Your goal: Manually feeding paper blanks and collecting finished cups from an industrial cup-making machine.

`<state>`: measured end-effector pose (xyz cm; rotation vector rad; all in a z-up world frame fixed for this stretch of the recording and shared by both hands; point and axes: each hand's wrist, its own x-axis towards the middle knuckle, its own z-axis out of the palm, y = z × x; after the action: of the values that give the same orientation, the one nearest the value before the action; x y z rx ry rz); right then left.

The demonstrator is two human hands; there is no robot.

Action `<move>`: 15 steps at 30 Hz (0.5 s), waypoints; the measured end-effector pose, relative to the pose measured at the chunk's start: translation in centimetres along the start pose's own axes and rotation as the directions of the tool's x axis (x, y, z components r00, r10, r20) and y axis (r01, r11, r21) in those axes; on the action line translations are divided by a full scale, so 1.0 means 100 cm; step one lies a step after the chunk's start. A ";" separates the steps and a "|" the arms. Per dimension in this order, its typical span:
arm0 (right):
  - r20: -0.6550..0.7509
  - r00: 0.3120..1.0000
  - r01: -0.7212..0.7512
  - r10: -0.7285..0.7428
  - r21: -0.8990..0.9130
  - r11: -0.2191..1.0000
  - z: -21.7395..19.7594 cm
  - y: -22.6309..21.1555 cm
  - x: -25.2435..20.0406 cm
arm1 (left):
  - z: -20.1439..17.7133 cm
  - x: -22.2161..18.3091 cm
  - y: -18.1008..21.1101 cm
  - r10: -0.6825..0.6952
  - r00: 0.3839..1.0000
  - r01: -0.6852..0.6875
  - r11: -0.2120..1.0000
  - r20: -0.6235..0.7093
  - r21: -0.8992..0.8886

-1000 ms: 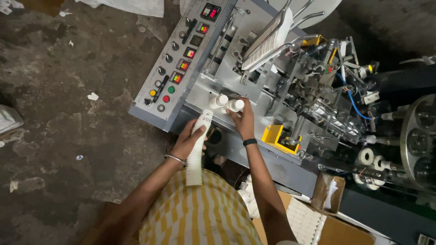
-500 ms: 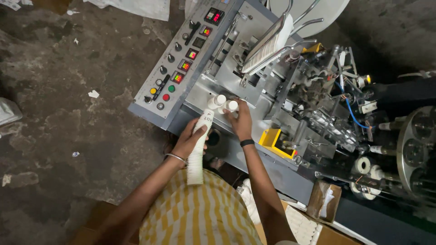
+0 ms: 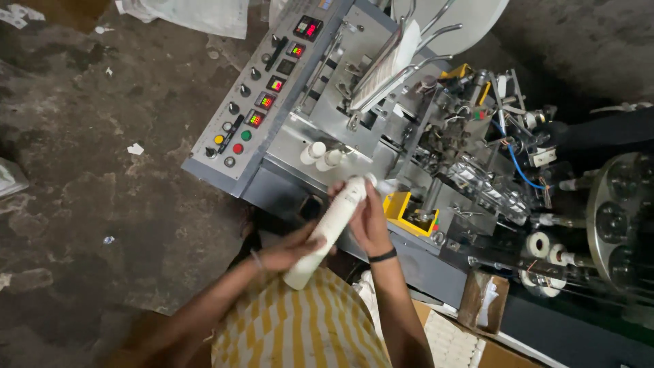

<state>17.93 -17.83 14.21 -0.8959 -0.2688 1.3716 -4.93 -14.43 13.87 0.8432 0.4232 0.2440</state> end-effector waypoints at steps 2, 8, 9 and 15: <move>0.087 0.995 -0.058 0.044 0.168 0.984 0.008 -0.007 -0.016 | -0.006 -0.005 -0.032 -0.016 1.000 0.014 0.996 0.025 0.089; 0.229 0.971 -0.030 0.073 -0.187 0.982 0.021 -0.026 -0.036 | -0.020 0.011 -0.046 -0.141 0.988 0.155 0.933 0.068 -0.324; 0.170 0.984 -0.002 0.060 -0.324 0.946 0.014 -0.026 -0.034 | -0.017 0.013 -0.037 -0.156 0.988 0.156 0.960 0.022 -0.231; -0.138 0.897 0.158 -0.419 -0.786 0.598 -0.077 0.018 0.037 | -0.059 0.038 -0.059 0.219 0.954 -0.108 0.889 -0.206 0.444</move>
<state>22.49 -17.52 6.77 -1.6787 -0.7573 0.7437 -3.99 -12.83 4.90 1.2933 0.6582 0.4285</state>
